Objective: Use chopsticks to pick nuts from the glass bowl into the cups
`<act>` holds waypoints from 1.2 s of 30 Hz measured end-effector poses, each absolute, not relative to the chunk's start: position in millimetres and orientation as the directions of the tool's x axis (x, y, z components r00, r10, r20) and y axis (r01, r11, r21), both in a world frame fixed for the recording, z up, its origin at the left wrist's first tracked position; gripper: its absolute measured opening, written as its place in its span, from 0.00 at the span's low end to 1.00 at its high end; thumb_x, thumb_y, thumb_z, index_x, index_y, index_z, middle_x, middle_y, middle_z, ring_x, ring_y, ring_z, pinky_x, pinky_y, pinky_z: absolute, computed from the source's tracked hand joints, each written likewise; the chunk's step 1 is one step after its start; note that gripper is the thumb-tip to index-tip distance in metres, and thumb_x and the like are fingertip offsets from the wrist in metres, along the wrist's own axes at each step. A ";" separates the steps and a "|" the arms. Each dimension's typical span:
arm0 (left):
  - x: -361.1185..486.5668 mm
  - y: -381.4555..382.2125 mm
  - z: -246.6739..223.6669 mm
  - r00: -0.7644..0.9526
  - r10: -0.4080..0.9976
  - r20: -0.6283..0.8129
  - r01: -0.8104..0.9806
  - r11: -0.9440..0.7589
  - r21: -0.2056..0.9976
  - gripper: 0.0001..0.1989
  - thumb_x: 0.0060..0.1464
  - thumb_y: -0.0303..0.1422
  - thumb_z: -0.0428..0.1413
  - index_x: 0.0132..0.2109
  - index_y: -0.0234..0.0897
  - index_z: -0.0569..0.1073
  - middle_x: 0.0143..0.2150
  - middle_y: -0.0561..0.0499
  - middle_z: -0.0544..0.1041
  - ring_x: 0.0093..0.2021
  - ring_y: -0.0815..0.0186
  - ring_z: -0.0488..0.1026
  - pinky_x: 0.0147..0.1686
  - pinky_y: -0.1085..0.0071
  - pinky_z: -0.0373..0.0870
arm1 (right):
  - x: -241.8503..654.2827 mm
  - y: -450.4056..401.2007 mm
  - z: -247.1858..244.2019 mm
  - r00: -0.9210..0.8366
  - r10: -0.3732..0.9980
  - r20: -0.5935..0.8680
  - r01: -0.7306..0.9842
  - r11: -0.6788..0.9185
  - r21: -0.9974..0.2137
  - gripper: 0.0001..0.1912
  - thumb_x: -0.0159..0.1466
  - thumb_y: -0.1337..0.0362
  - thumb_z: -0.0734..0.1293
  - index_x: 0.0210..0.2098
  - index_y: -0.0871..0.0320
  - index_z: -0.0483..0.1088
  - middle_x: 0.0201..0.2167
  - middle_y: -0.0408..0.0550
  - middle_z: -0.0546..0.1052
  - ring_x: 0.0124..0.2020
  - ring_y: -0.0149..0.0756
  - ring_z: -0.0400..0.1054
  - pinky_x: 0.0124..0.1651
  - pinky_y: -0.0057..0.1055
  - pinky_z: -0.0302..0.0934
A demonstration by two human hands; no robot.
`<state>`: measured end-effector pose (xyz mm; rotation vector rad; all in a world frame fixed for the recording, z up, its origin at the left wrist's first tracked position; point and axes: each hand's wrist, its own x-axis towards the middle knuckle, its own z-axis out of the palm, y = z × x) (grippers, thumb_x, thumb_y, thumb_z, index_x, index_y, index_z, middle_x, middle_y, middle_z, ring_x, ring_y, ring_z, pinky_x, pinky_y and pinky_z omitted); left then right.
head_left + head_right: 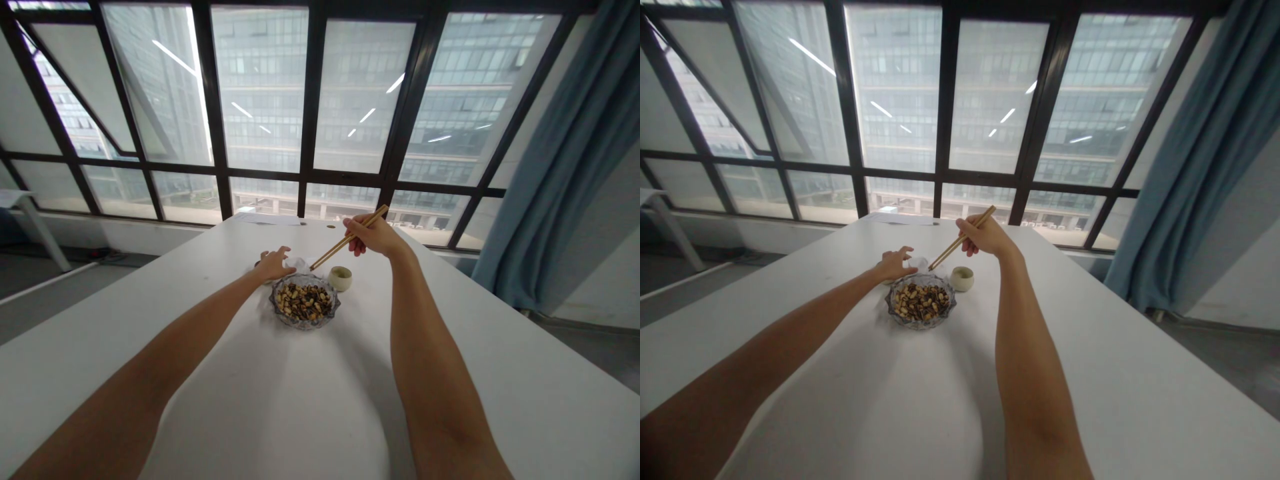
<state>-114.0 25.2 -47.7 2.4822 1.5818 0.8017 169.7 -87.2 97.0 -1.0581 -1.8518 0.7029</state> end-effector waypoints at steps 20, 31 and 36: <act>-111.0 -6.6 -31.8 0.491 0.566 0.662 0.671 -0.731 0.127 0.33 0.50 0.41 0.64 0.61 0.36 0.67 0.57 0.41 0.76 0.57 0.52 0.73 0.64 0.53 0.59 | 146.6 -58.0 68.0 -0.278 0.824 0.493 0.404 0.566 -0.719 0.21 0.67 0.50 0.70 0.26 0.59 0.68 0.19 0.46 0.76 0.17 0.27 0.70 0.17 0.20 0.60; -111.1 15.9 -37.6 0.339 0.865 0.371 0.862 -0.443 0.247 0.32 0.52 0.48 0.63 0.59 0.38 0.66 0.52 0.43 0.81 0.57 0.52 0.75 0.68 0.46 0.48 | 158.9 -90.1 98.8 -0.302 0.927 0.222 0.551 0.360 -0.753 0.26 0.72 0.53 0.64 0.20 0.60 0.69 0.11 0.45 0.71 0.09 0.27 0.61 0.14 0.23 0.56; -123.6 11.7 -40.6 0.349 0.849 0.398 0.864 -0.456 0.215 0.29 0.54 0.49 0.61 0.59 0.42 0.68 0.58 0.44 0.78 0.62 0.51 0.71 0.68 0.46 0.47 | 150.5 -93.9 95.0 -0.384 0.923 0.025 0.618 0.277 -0.736 0.28 0.71 0.56 0.66 0.16 0.60 0.68 0.10 0.46 0.71 0.09 0.27 0.62 0.14 0.23 0.57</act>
